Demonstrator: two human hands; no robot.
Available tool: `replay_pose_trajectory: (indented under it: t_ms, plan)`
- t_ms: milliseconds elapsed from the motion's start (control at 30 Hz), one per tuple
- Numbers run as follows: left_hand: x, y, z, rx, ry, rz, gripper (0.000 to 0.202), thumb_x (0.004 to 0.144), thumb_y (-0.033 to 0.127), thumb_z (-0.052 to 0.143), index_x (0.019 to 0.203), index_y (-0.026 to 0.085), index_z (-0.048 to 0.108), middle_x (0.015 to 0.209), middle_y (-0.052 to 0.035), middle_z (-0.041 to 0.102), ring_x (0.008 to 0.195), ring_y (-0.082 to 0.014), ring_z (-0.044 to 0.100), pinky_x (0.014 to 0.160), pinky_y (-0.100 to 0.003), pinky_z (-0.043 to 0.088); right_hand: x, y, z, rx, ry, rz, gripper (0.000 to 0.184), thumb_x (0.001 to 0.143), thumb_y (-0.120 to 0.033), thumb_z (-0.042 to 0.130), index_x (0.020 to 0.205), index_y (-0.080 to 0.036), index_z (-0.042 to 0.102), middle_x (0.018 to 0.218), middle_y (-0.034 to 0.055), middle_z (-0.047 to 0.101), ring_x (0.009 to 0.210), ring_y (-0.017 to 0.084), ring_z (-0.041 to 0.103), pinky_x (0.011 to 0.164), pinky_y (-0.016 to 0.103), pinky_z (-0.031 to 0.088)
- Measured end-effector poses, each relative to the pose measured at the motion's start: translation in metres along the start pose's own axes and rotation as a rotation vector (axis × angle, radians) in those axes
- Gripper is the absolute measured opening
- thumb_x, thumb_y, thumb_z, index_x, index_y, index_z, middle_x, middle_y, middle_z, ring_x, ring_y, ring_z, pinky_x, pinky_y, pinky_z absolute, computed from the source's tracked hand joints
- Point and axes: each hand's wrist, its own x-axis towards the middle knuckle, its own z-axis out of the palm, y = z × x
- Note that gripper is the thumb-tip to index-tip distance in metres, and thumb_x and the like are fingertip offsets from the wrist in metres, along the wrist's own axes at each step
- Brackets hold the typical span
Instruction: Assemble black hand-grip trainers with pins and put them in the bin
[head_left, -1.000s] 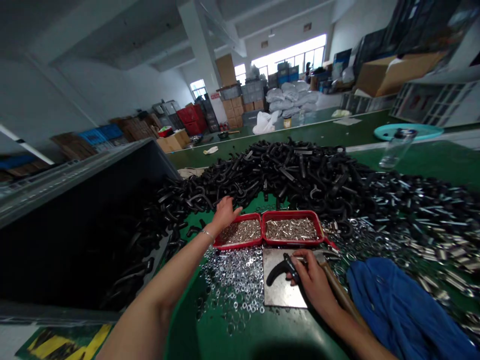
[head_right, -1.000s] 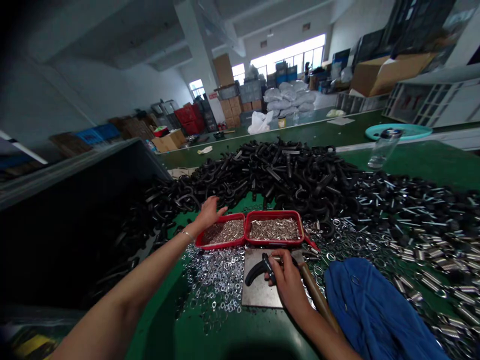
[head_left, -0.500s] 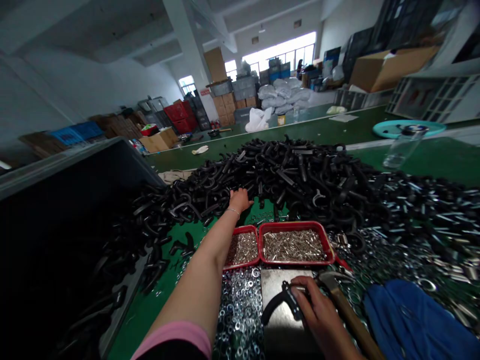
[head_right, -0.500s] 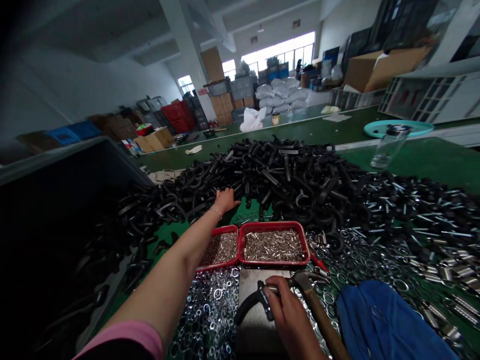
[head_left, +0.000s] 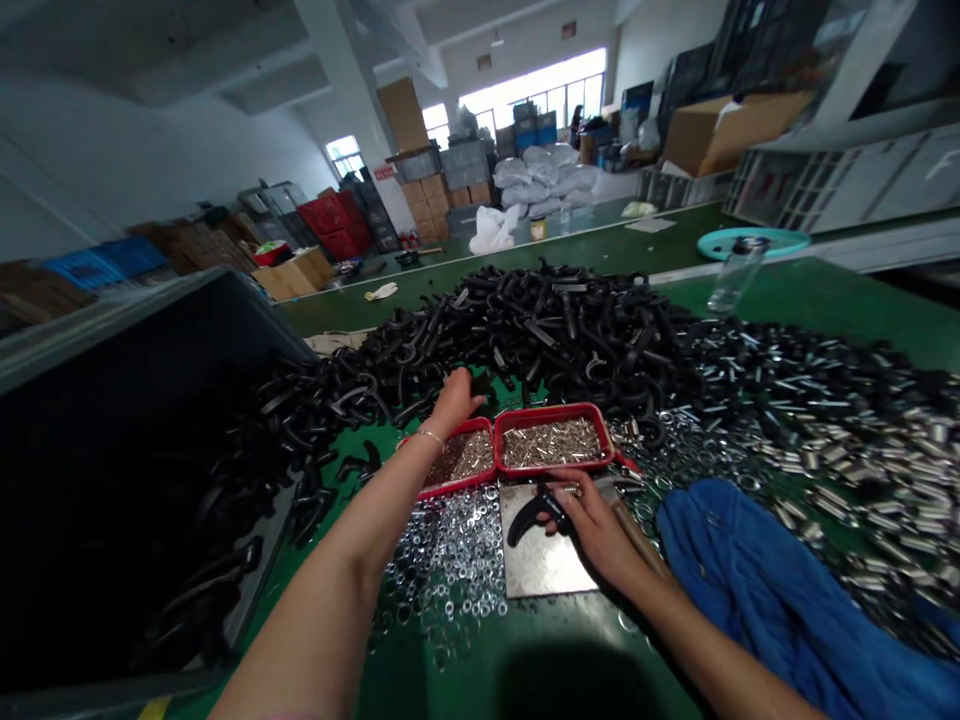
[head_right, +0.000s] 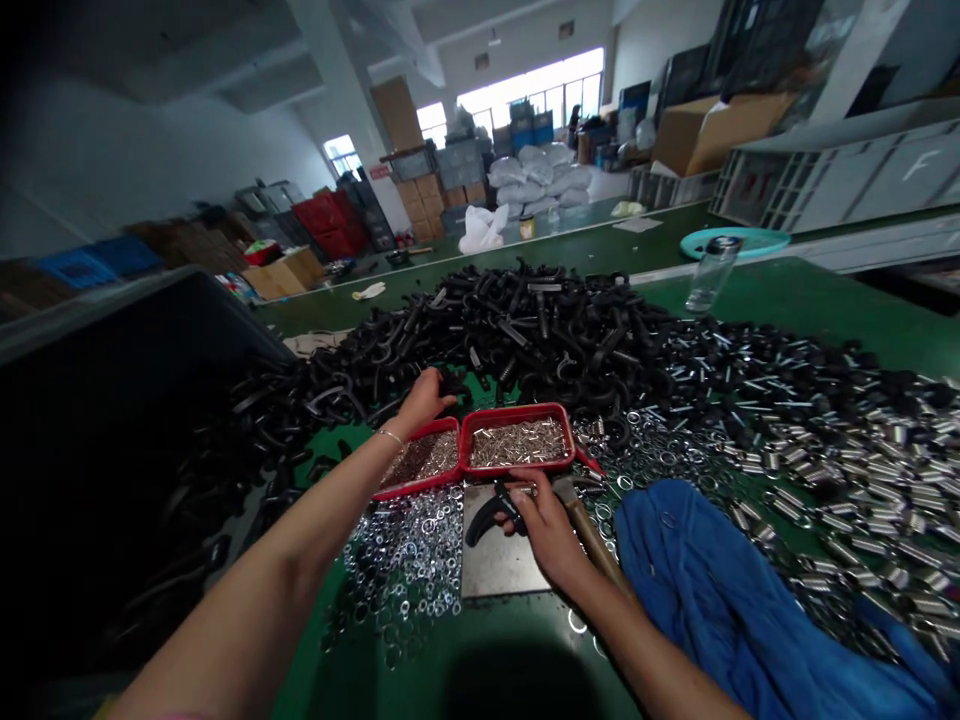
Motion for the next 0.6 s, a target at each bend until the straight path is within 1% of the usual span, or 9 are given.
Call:
replay_pose_trajectory:
  t_ms: [100, 167, 267, 333, 367, 400, 467, 533, 600]
  plan:
    - [-0.01, -0.001, -0.004, -0.039, 0.056, -0.021, 0.037, 0.095, 0.041, 0.055, 0.116, 0.011, 0.058, 0.115, -0.0181, 0.061, 0.114, -0.0288, 0.057, 0.097, -0.04, 0.044, 0.001, -0.006, -0.001, 0.138, -0.039, 0.063, 0.045, 0.091, -0.051, 0.058, 0.125, -0.024, 0.045, 0.107, 0.0071, 0.071, 0.077, 0.018, 0.07, 0.066, 0.032, 0.055]
    - [-0.015, -0.001, -0.009, -0.043, 0.096, -0.051, 0.035, 0.096, 0.043, 0.051, 0.109, 0.013, 0.062, 0.113, -0.018, 0.061, 0.114, -0.0322, 0.055, 0.098, -0.046, 0.044, 0.0, -0.009, -0.003, 0.19, -0.054, 0.103, 0.046, 0.089, -0.05, 0.064, 0.124, -0.024, 0.049, 0.103, 0.0057, 0.072, 0.074, 0.017, 0.068, 0.067, 0.031, 0.054]
    - [-0.021, -0.002, -0.023, -0.111, 0.333, -0.1, 0.031, 0.093, 0.042, 0.057, 0.108, 0.015, 0.065, 0.12, -0.0178, 0.058, 0.12, -0.0353, 0.05, 0.102, -0.052, 0.04, -0.002, -0.012, -0.007, 0.261, -0.091, 0.188, 0.04, 0.086, -0.048, 0.069, 0.113, -0.021, 0.059, 0.098, 0.0062, 0.073, 0.074, 0.015, 0.067, 0.065, 0.027, 0.05]
    - [-0.03, -0.001, -0.036, -0.28, 0.5, -0.086, 0.026, 0.09, 0.036, 0.062, 0.106, 0.016, 0.066, 0.118, -0.0153, 0.058, 0.115, -0.0307, 0.054, 0.102, -0.048, 0.042, -0.003, -0.013, -0.011, 0.33, -0.123, 0.253, 0.038, 0.086, -0.047, 0.07, 0.108, -0.017, 0.064, 0.091, 0.007, 0.073, 0.075, 0.015, 0.066, 0.063, 0.025, 0.049]
    - [-0.038, 0.0, -0.042, -0.408, 0.544, -0.067, 0.025, 0.088, 0.033, 0.064, 0.105, 0.016, 0.067, 0.115, -0.0134, 0.059, 0.11, -0.0274, 0.057, 0.1, -0.045, 0.045, -0.003, -0.014, -0.014, 0.369, -0.131, 0.278, 0.037, 0.086, -0.047, 0.07, 0.107, -0.016, 0.066, 0.087, 0.0069, 0.073, 0.074, 0.015, 0.066, 0.063, 0.025, 0.049]
    - [-0.049, 0.003, -0.048, -0.555, 0.548, -0.043, 0.024, 0.087, 0.032, 0.065, 0.105, 0.016, 0.067, 0.114, -0.0117, 0.059, 0.105, -0.0244, 0.06, 0.098, -0.042, 0.048, -0.003, -0.015, -0.017, 0.407, -0.133, 0.298, 0.037, 0.087, -0.046, 0.071, 0.107, -0.015, 0.067, 0.084, 0.0064, 0.072, 0.073, 0.015, 0.066, 0.065, 0.025, 0.05]
    - [-0.081, 0.011, -0.055, -0.881, 0.486, 0.0, 0.029, 0.084, 0.035, 0.068, 0.108, 0.019, 0.067, 0.116, -0.0091, 0.06, 0.099, -0.0208, 0.063, 0.094, -0.04, 0.052, -0.004, -0.017, -0.021, 0.46, -0.139, 0.327, 0.036, 0.086, -0.047, 0.071, 0.103, -0.014, 0.068, 0.08, 0.0053, 0.071, 0.07, 0.014, 0.065, 0.067, 0.027, 0.051]
    - [-0.125, 0.024, -0.055, -1.2, 0.329, 0.034, 0.037, 0.082, 0.041, 0.072, 0.113, 0.022, 0.066, 0.125, -0.0085, 0.06, 0.104, -0.0212, 0.064, 0.096, -0.041, 0.052, -0.004, -0.017, -0.024, 0.469, -0.156, 0.344, 0.035, 0.086, -0.048, 0.071, 0.096, -0.014, 0.068, 0.076, 0.0045, 0.069, 0.067, 0.013, 0.064, 0.066, 0.027, 0.051]
    - [-0.172, 0.04, -0.047, -1.495, 0.13, -0.033, 0.04, 0.085, 0.05, 0.067, 0.111, 0.02, 0.066, 0.126, -0.011, 0.062, 0.108, -0.0228, 0.065, 0.099, -0.043, 0.051, -0.005, -0.017, -0.024, 0.439, -0.188, 0.344, 0.036, 0.086, -0.05, 0.07, 0.09, -0.015, 0.067, 0.073, 0.0043, 0.069, 0.065, 0.014, 0.063, 0.064, 0.028, 0.051]
